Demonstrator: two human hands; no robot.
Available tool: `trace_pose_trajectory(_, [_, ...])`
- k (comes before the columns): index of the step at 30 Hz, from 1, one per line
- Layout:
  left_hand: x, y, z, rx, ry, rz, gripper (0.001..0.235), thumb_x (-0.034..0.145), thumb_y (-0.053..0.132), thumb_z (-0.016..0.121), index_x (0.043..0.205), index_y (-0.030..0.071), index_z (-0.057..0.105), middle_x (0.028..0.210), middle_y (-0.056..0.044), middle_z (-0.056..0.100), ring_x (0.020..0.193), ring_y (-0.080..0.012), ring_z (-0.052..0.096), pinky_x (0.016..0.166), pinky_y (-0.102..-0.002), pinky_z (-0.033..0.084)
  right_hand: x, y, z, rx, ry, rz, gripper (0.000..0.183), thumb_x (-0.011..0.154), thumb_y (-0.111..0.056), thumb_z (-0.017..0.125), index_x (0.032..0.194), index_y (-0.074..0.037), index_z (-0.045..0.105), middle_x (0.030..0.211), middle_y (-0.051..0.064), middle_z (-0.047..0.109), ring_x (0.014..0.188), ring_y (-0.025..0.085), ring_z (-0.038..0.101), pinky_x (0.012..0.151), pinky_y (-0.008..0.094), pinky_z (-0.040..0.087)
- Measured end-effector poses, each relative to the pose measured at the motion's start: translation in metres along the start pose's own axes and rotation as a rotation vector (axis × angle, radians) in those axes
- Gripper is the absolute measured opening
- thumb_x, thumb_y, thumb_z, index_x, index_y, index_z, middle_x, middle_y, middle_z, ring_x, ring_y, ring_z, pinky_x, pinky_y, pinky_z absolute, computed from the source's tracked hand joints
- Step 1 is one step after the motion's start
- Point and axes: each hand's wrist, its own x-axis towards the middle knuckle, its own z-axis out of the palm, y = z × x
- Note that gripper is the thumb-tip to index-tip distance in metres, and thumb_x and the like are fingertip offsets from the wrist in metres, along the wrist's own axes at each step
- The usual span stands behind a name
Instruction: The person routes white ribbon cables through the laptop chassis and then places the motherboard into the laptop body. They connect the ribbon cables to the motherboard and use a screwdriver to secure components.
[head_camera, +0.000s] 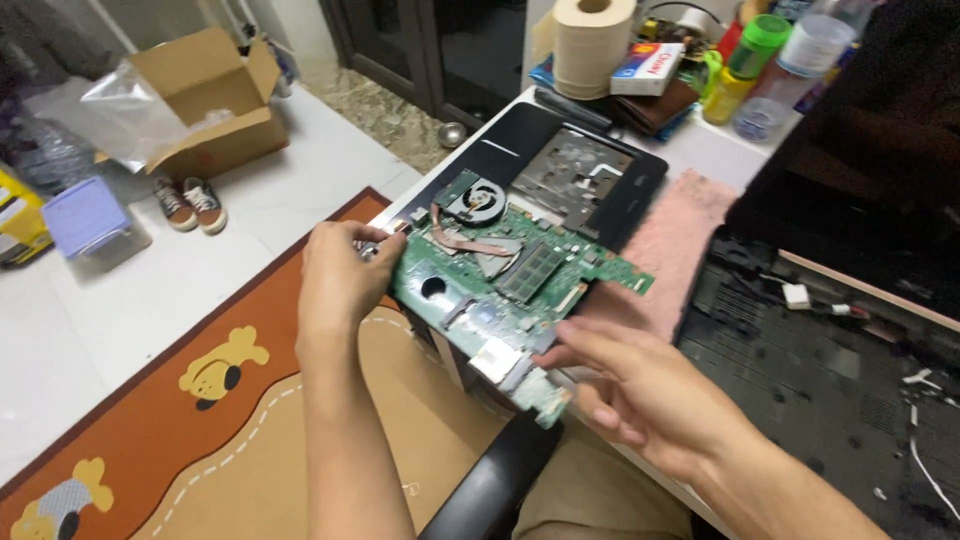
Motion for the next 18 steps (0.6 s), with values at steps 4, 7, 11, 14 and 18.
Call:
trace_pose_trajectory(4, [0.02,-0.024,0.009,0.043,0.037,0.143,0.038,0.11,0.047,0.078,0.116,0.011,0.092,0.128,-0.014,0.077,0.113,-0.0291,0.07,0.096,-0.049,0.052,0.028,0.013,-0.011,-0.09,-0.262,-0.049,0.028,0.111,-0.021,0.076,0.113,0.007,0.071,0.079,0.019,0.062,0.038,0.01,0.031,0.035,0.025,0.013])
trace_pose_trajectory(7, [0.032,-0.035,0.011,0.07,0.096,0.252,0.047,0.111,0.052,0.076,0.117,0.008,0.09,0.144,-0.019,0.069,0.134,-0.0354,0.066,0.115,-0.052,0.049,0.02,0.005,-0.006,-0.062,-0.241,-0.073,0.017,0.111,-0.016,0.077,0.117,-0.005,0.066,0.099,0.021,0.076,0.043,0.007,0.032,0.04,0.024,0.016])
trace_pose_trajectory(11, [0.022,-0.023,-0.003,0.095,0.122,0.211,0.043,0.106,0.054,0.081,0.114,0.014,0.094,0.149,-0.011,0.072,0.145,-0.028,0.063,0.123,-0.046,0.044,0.013,0.005,-0.01,-0.085,-0.22,-0.226,0.006,0.112,-0.02,0.075,0.117,-0.018,0.072,0.097,-0.002,0.068,0.07,0.008,0.048,0.063,0.026,0.031])
trace_pose_trajectory(14, [0.0,-0.008,-0.011,-0.028,0.153,0.326,0.034,0.104,0.043,0.09,0.113,0.01,0.093,0.135,-0.014,0.079,0.128,-0.0241,0.072,0.112,-0.042,0.058,-0.01,-0.012,-0.027,0.063,-0.234,-0.247,0.022,0.11,-0.01,0.066,0.13,-0.002,0.073,0.123,0.015,0.081,0.105,0.026,0.077,0.088,0.042,0.065])
trace_pose_trajectory(18, [-0.059,0.055,-0.009,-0.104,0.088,0.208,0.032,0.1,0.043,0.092,0.112,0.014,0.091,0.136,0.0,0.079,0.114,-0.0203,0.072,0.11,-0.037,0.056,-0.024,-0.011,-0.077,-0.061,-0.088,-0.258,0.033,0.111,-0.025,0.066,0.137,-0.009,0.076,0.106,0.003,0.061,0.101,0.019,0.057,0.099,0.036,0.044])
